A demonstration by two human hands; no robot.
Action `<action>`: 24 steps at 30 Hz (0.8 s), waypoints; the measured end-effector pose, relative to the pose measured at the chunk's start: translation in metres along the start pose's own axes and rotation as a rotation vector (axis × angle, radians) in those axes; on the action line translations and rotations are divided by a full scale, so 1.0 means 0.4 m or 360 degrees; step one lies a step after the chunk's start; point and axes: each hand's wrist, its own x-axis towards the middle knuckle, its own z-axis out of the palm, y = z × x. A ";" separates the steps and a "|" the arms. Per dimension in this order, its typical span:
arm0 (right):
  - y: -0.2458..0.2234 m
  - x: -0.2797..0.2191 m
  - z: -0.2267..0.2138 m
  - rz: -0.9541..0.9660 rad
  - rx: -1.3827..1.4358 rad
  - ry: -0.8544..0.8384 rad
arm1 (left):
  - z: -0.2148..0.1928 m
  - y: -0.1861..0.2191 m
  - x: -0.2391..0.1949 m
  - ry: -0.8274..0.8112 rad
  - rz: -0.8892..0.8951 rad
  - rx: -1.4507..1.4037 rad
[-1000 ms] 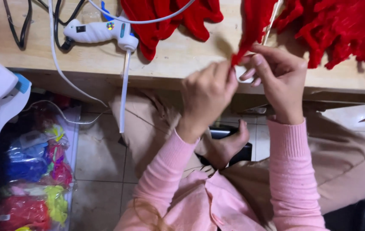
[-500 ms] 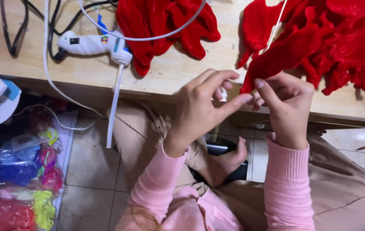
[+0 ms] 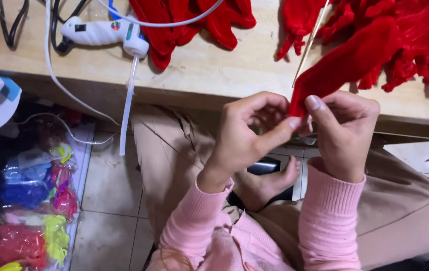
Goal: The person folds a red feather-like material around a thin stick, securing it by hand. They repeat this process with multiple red feathers, arranging them on a table next to a hot glue gun.
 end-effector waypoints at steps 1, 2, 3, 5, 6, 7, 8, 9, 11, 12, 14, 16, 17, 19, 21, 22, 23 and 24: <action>0.002 -0.010 0.000 -0.0002 0.0002 -0.0002 | 0.010 -0.003 -0.010 0.0002 0.0001 0.0002; 0.004 -0.019 -0.002 -0.0003 0.0062 0.0025 | 0.021 -0.005 -0.017 0.0023 -0.0007 -0.0004; 0.006 -0.027 -0.004 -0.0004 0.0121 0.0052 | 0.032 -0.008 -0.024 0.0043 -0.0015 -0.0011; -0.001 -0.046 -0.001 0.0018 0.0030 0.0106 | 0.046 -0.023 -0.036 0.0108 -0.0041 -0.0081; -0.004 -0.056 -0.001 0.0053 -0.0066 0.0159 | 0.054 -0.031 -0.041 0.0173 -0.0080 -0.0156; -0.009 -0.061 -0.003 0.0052 -0.0069 0.0164 | 0.059 -0.029 -0.041 0.0169 -0.0079 -0.0159; -0.011 -0.064 -0.003 0.0016 -0.0063 0.0171 | 0.062 -0.029 -0.041 0.0207 -0.0097 -0.0247; -0.014 -0.067 -0.004 -0.0020 -0.0057 0.0179 | 0.066 -0.029 -0.040 0.0245 -0.0115 -0.0335; -0.018 -0.073 -0.005 -0.0023 -0.0061 0.0203 | 0.070 -0.036 -0.036 0.0221 -0.0133 -0.0443; -0.020 -0.074 -0.005 -0.0027 -0.0066 0.0226 | 0.072 -0.040 -0.031 0.0196 -0.0152 -0.0553; -0.015 -0.070 -0.019 0.0005 0.0041 0.0196 | 0.069 -0.032 -0.029 0.0120 -0.0195 -0.0586; -0.020 -0.069 -0.036 0.0046 0.0145 0.0167 | 0.066 -0.025 -0.031 0.0045 -0.0248 -0.0622; -0.028 -0.068 -0.045 0.0093 0.0141 0.0083 | 0.063 -0.021 -0.032 0.0012 -0.0278 -0.0623; -0.036 -0.063 -0.064 0.0138 0.0139 0.0000 | 0.056 -0.013 -0.034 -0.0023 -0.0306 -0.0620; -0.036 -0.058 -0.088 0.0156 0.0108 -0.0102 | 0.051 -0.007 -0.037 -0.0064 -0.0299 -0.0591; -0.056 -0.039 -0.093 0.0156 0.0101 -0.0103 | 0.053 -0.020 -0.038 -0.0063 -0.0298 -0.0598; -0.075 -0.020 -0.098 0.0094 -0.0123 -0.0284 | 0.054 -0.032 -0.039 -0.0093 -0.0273 -0.0612; -0.094 -0.001 -0.103 0.0029 -0.0349 -0.0467 | 0.056 -0.045 -0.040 -0.0121 -0.0245 -0.0627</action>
